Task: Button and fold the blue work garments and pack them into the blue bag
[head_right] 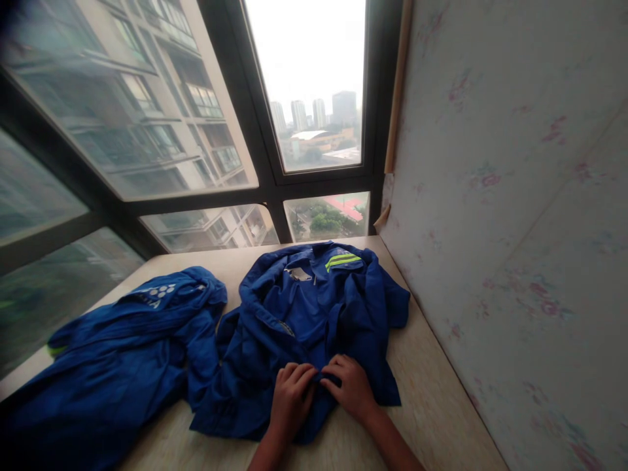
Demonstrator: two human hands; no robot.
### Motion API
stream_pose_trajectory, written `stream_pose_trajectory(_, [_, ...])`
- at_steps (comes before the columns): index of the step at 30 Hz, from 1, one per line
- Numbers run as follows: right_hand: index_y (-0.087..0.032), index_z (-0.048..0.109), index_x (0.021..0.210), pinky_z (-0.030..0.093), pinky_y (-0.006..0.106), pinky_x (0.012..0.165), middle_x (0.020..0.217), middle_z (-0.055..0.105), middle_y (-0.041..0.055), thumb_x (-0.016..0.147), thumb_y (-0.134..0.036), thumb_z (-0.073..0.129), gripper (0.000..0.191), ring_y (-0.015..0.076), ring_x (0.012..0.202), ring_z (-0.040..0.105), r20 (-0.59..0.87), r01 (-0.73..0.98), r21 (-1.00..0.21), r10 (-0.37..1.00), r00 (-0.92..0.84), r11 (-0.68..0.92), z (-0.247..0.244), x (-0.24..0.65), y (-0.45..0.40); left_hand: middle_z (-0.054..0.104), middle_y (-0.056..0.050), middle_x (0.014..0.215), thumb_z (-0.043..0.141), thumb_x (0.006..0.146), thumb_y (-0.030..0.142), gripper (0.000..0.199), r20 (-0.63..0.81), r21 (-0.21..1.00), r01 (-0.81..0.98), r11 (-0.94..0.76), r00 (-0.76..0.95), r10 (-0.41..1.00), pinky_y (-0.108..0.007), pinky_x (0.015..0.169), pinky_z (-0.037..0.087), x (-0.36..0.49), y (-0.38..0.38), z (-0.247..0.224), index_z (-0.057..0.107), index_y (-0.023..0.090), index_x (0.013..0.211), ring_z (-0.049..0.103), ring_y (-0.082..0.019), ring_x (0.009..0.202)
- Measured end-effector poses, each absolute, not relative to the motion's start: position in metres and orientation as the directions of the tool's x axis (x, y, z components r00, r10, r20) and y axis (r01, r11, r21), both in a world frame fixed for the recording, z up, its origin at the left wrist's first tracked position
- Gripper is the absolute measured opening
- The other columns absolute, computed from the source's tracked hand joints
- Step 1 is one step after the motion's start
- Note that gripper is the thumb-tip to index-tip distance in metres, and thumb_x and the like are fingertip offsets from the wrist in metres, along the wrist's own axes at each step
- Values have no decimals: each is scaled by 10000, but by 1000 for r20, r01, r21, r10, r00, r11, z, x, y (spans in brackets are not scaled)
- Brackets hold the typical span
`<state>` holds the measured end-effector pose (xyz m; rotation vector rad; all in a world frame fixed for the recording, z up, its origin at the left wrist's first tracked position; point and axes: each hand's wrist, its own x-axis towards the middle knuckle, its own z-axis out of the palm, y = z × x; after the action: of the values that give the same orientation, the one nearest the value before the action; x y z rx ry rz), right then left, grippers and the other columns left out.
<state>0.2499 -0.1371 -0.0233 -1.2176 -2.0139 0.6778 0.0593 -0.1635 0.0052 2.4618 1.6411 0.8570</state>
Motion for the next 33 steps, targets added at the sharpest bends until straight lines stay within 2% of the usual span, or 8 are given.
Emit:
stream_pose_trajectory(3, [-253, 736, 957, 491, 333, 810, 936, 694, 29, 859, -228, 669, 121, 200, 876, 638, 307, 538, -710, 887, -344, 455, -27, 251, -137, 715, -34, 937, 614, 890, 186, 195, 430, 321, 823, -468, 313, 846, -363, 764, 444, 60, -162, 4, 697, 244, 1057, 584, -223, 876])
stream_pose_trajectory(9, [-255, 725, 1017, 489, 343, 804, 949, 696, 38, 936, -262, 568, 176, 203, 880, 635, 374, 535, -656, 845, -383, 533, -31, 255, -139, 683, -30, 880, 542, 903, 116, 208, 391, 348, 812, -469, 329, 860, -309, 724, 466, 58, -159, 1, 704, 233, 959, 561, -194, 815])
stream_pose_trajectory(13, [-245, 734, 977, 492, 335, 799, 905, 697, 44, 974, -303, 514, 228, 192, 855, 635, 385, 485, -715, 862, -329, 504, -32, 255, -138, 682, -31, 901, 535, 913, 130, 211, 390, 366, 799, -478, 334, 858, -298, 728, 482, 59, -160, 0, 702, 238, 983, 562, -192, 826])
stream_pose_trajectory(21, [-238, 753, 937, 499, 319, 778, 868, 699, 48, 964, -340, 545, 233, 192, 845, 638, 314, 380, -827, 901, -299, 414, -20, 257, -140, 673, -26, 892, 558, 898, 114, 223, 362, 357, 820, -446, 319, 876, -287, 721, 490, 61, -158, 4, 711, 249, 986, 557, -191, 833])
stream_pose_trajectory(27, [-234, 755, 948, 495, 319, 765, 863, 696, 50, 965, -341, 545, 236, 190, 842, 633, 328, 376, -818, 890, -316, 435, -19, 258, -140, 680, -27, 907, 581, 896, 131, 193, 350, 387, 804, -452, 326, 878, -283, 724, 499, 61, -158, 5, 715, 250, 969, 558, -190, 842])
stream_pose_trajectory(33, [-247, 750, 965, 488, 336, 805, 876, 706, 42, 969, -336, 538, 230, 186, 840, 640, 380, 439, -740, 855, -353, 510, -26, 258, -140, 689, -27, 893, 559, 934, 212, 177, 356, 433, 756, -491, 357, 864, -276, 708, 499, 60, -156, 4, 731, 249, 940, 559, -180, 831])
